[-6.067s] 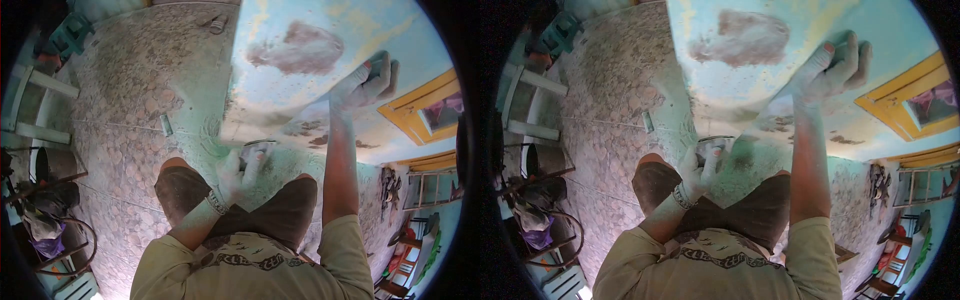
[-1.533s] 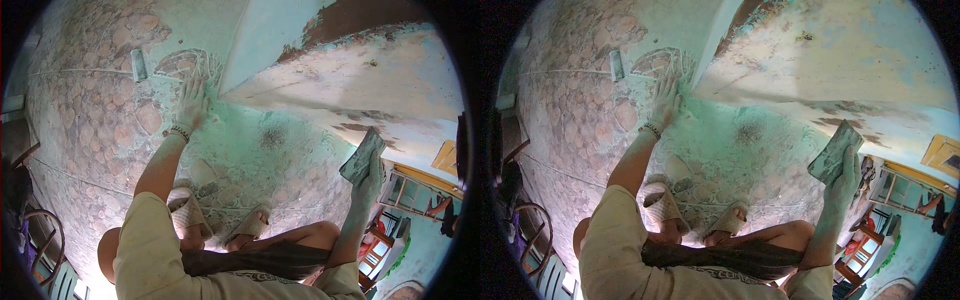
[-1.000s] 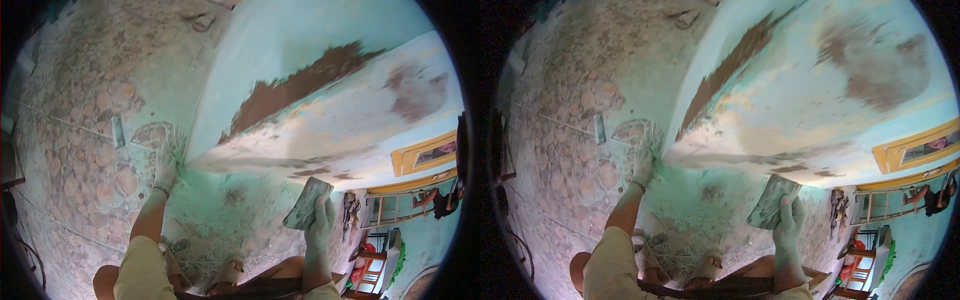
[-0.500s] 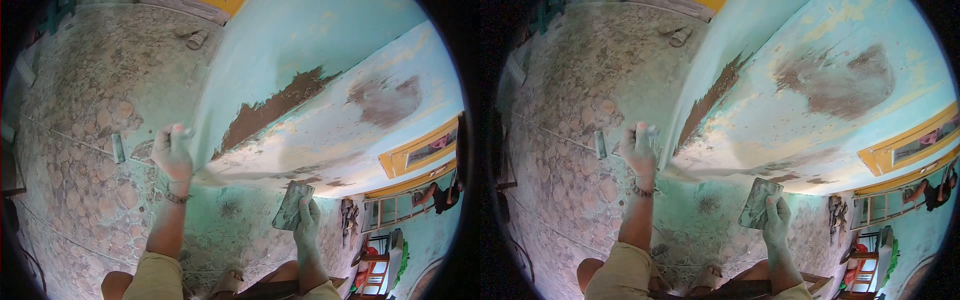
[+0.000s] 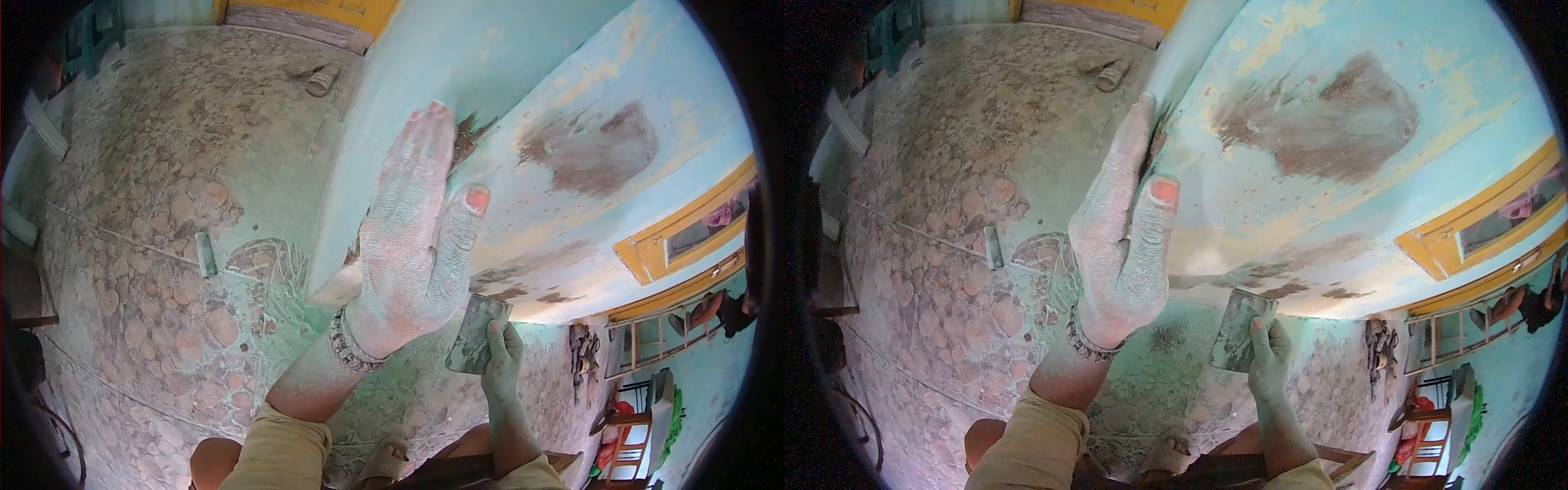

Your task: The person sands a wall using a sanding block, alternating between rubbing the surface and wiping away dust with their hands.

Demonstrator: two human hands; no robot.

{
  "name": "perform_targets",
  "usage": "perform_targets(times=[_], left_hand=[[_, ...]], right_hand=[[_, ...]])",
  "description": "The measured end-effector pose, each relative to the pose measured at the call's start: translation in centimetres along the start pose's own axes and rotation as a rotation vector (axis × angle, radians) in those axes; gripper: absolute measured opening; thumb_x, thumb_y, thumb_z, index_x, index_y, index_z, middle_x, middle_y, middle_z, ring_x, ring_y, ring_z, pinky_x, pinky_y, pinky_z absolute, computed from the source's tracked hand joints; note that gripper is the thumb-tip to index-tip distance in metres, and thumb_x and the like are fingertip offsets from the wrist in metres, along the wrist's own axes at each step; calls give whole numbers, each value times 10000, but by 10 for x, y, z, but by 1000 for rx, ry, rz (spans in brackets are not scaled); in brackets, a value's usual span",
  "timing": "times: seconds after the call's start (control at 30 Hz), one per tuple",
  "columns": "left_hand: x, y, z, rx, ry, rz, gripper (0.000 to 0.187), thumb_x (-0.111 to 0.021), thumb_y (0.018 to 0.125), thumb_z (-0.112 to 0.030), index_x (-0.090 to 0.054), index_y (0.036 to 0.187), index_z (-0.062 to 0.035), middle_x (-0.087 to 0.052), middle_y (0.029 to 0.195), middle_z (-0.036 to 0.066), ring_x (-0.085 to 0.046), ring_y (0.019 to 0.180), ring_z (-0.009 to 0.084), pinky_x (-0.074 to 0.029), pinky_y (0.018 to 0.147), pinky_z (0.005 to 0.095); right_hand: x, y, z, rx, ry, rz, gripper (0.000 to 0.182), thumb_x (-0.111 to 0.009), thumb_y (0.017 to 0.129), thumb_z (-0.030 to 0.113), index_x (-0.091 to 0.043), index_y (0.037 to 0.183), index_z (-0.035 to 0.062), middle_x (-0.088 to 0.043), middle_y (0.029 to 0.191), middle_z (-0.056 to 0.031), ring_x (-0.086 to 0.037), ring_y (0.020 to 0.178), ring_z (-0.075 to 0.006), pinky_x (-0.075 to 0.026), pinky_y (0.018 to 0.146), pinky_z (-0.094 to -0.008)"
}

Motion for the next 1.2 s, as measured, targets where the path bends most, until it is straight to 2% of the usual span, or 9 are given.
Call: perform_targets(times=[0.1, 0.2, 0.3, 0.4, 0.5, 0.6, 0.8, 0.9, 1.2], left_hand=[[0, 1, -3, -25, 59, 50, 547, -552, 959, -226, -413, 1355, 124, -508, 1330, 284, -507, 1250, 322, -383, 1039, 364], [1, -4, 0, -7, -37, 84, 580, -578, 938, -217, -391, 1377, 112, -486, 1357, 282, -508, 1252, 333, -384, 1043, 371], [9, -9, 2, 4, -11, 118, 626, -599, 914, -213, -362, 1397, 106, -433, 1408, 278, -463, 1297, 344, -356, 1070, 384], [10, -20, 5, -23, -21, 249, 687, -619, 888, -240, -336, 1416, 97, -372, 1455, 276, -396, 1350, 343, -314, 1101, 391], [21, -33, 24, 57, -113, 205, 700, -657, 839, -182, -356, 1396, 117, -377, 1444, 285, -337, 1377, 396, -243, 1139, 454], [17, -39, 27, 120, -183, 227, 716, -656, 845, -202, -341, 1404, 115, -360, 1456, 282, -333, 1379, 397, -241, 1140, 458], [15, -23, 12, -42, -74, 84, 746, -669, 833, -190, -318, 1419, 110, -311, 1484, 282, -274, 1399, 424, -223, 1142, 481], [0, -20, 0, 3, -68, 232, 777, -677, 826, -185, -288, 1429, 114, -274, 1501, 281, -247, 1407, 432, -224, 1138, 496], [1, -14, -3, 47, -106, 183, 799, -679, 805, -146, -265, 1436, 114, -256, 1493, 315, -262, 1399, 428, -229, 1128, 498]], right_hand=[[-2, -3, 8, -29, 9, -17, 232, -540, 992, 225, -600, 1002, 1, -642, 847, -34, -585, 687, -80, -492, 618, -234], [0, -3, 8, 2, 2, -44, 225, -541, 991, 224, -602, 994, 7, -639, 834, -36, -584, 669, -84, -491, 603, -231], [6, -2, 2, 8, -27, -3, 253, -513, 997, 206, -609, 1062, -19, -665, 920, -59, -626, 757, -93, -520, 680, -235], [9, -1, 0, 37, -18, -23, 252, -517, 995, 206, -612, 1058, -19, -666, 920, -59, -622, 756, -93, -515, 685, -235], [21, -1, -2, 21, -36, -61, 243, -516, 995, 196, -613, 1056, -19, -667, 924, -61, -620, 757, -89, -509, 677, -228], [23, 0, -1, 55, -16, -55, 236, -516, 995, 186, -613, 1059, -18, -667, 927, -58, -617, 753, -84, -502, 663, -222], [18, 5, -3, 37, 7, -87, 244, -517, 995, 188, -612, 1076, -22, -662, 932, -50, -616, 762, -84, -502, 667, -220], [5, 7, 2, 65, 8, -32, 254, -516, 996, 191, -610, 1091, -25, -659, 946, -49, -619, 779, -90, -507, 680, -224], [0, 7, 5, 6, 19, 2, 273, -517, 996, 188, -602, 1125, -37, -660, 968, -61, -622, 797, -97, -518, 706, -233]])
Point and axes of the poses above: each hand's wrist, its own y-axis towards the middle knuckle, its own x-axis out of the back of the hand, z = x × y, the point moved 7 cm from there along y, towards the middle knuckle
